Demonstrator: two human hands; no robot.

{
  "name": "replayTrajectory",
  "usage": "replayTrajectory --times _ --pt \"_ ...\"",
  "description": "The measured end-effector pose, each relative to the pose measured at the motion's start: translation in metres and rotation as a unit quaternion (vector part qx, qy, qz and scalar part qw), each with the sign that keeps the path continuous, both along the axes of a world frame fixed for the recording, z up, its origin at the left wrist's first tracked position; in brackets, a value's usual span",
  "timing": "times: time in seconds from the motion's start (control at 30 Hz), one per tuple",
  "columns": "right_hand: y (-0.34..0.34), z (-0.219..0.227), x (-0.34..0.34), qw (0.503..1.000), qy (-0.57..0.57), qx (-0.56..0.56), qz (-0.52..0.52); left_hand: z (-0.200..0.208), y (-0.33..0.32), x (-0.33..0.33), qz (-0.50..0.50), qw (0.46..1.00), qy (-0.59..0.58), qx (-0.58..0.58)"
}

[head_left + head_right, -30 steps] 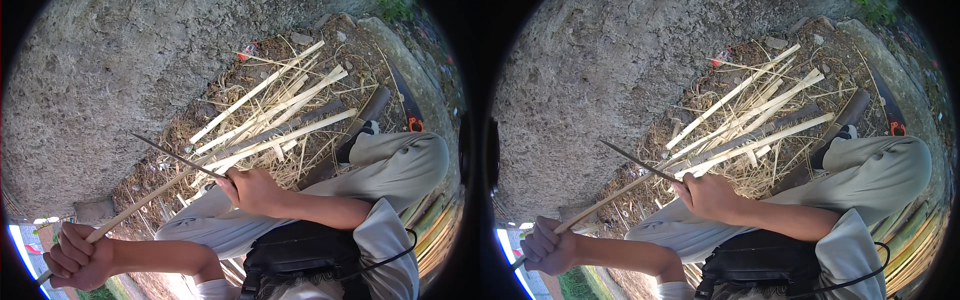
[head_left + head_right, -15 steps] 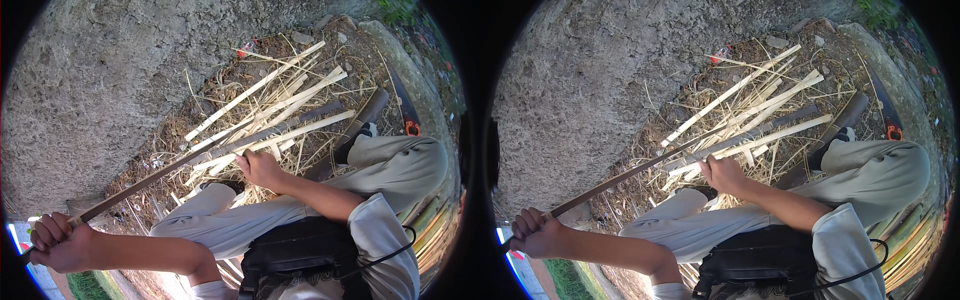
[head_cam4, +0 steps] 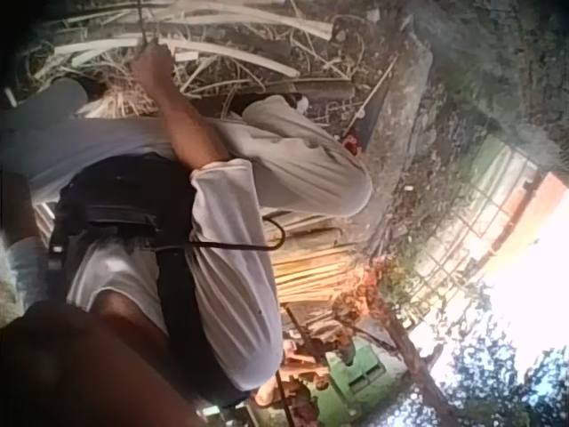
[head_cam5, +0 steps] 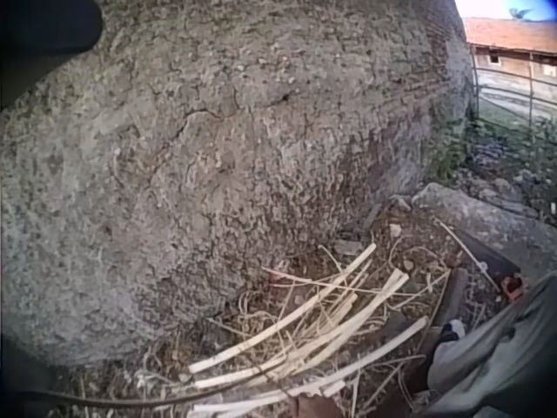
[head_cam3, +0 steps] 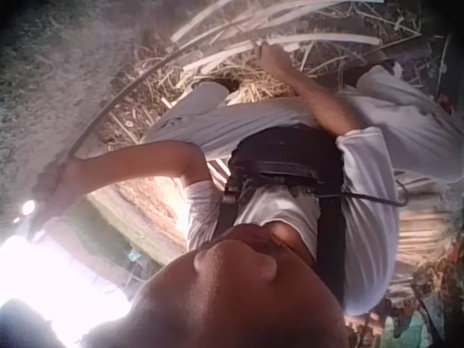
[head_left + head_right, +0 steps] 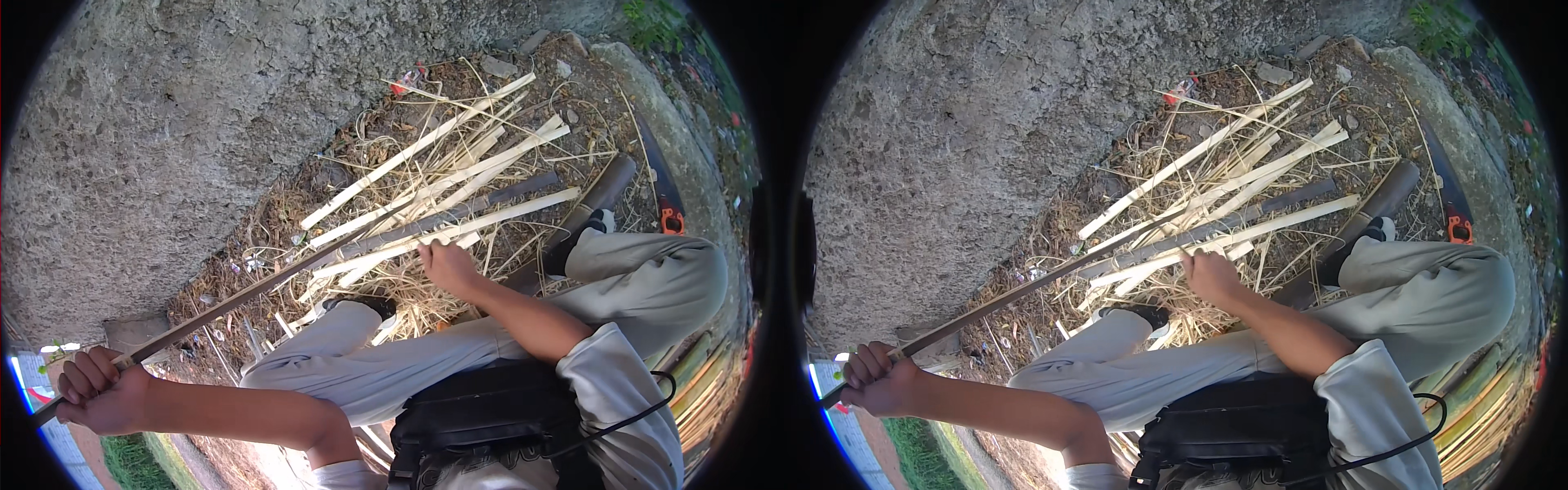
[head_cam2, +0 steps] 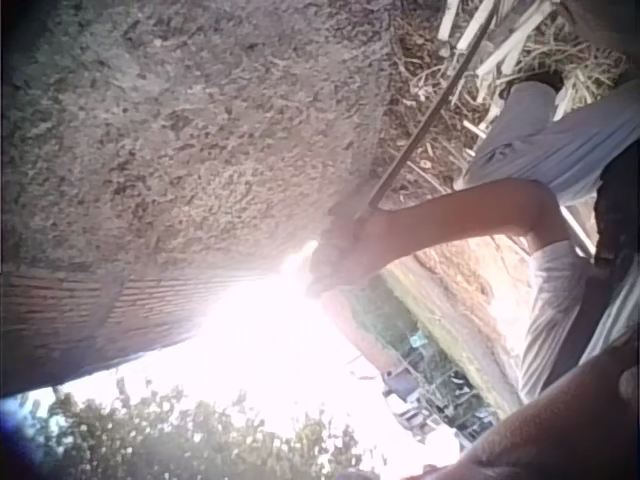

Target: The person shaves a bamboo strip with a machete, bends the strip with both hands, and gathers bamboo shavings and strips on the ground by hand.

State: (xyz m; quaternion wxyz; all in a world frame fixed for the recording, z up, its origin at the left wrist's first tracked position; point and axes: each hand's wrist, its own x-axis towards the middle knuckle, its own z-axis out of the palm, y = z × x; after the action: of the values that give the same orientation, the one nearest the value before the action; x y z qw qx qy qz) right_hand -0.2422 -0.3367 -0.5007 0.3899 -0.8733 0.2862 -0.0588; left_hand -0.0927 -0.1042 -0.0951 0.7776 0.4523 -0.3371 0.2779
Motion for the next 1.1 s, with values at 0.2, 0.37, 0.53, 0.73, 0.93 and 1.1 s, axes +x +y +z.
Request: replayTrajectory --times 0.2,0.37,0.53,0.73,0.93,1.1 --pt "-0.018 -0.014 -0.004 0.998 0.062 -0.014 -0.027 -0.002 -0.021 0.001 0.096 0.995 0.008 0.016" --pt "0.002 -0.001 -0.007 0.998 -0.029 -0.02 0.054 -0.002 -0.012 0.006 0.145 0.989 0.03 0.0" --pt "-0.037 -0.042 -0.031 0.993 0.117 -0.018 -0.024 -0.007 -0.006 0.014 0.152 0.987 0.039 -0.017" --pt "-0.023 -0.007 -0.017 0.992 0.12 -0.044 0.019 -0.008 -0.005 0.013 0.169 0.983 0.061 -0.024" --pt "-0.042 -0.037 -0.028 0.982 0.184 0.008 -0.04 -0.009 0.027 0.016 0.128 0.99 0.051 -0.027" --pt "-0.041 -0.033 -0.013 0.97 0.218 0.086 -0.069 0.0 0.088 -0.01 -0.434 0.893 -0.123 0.005"
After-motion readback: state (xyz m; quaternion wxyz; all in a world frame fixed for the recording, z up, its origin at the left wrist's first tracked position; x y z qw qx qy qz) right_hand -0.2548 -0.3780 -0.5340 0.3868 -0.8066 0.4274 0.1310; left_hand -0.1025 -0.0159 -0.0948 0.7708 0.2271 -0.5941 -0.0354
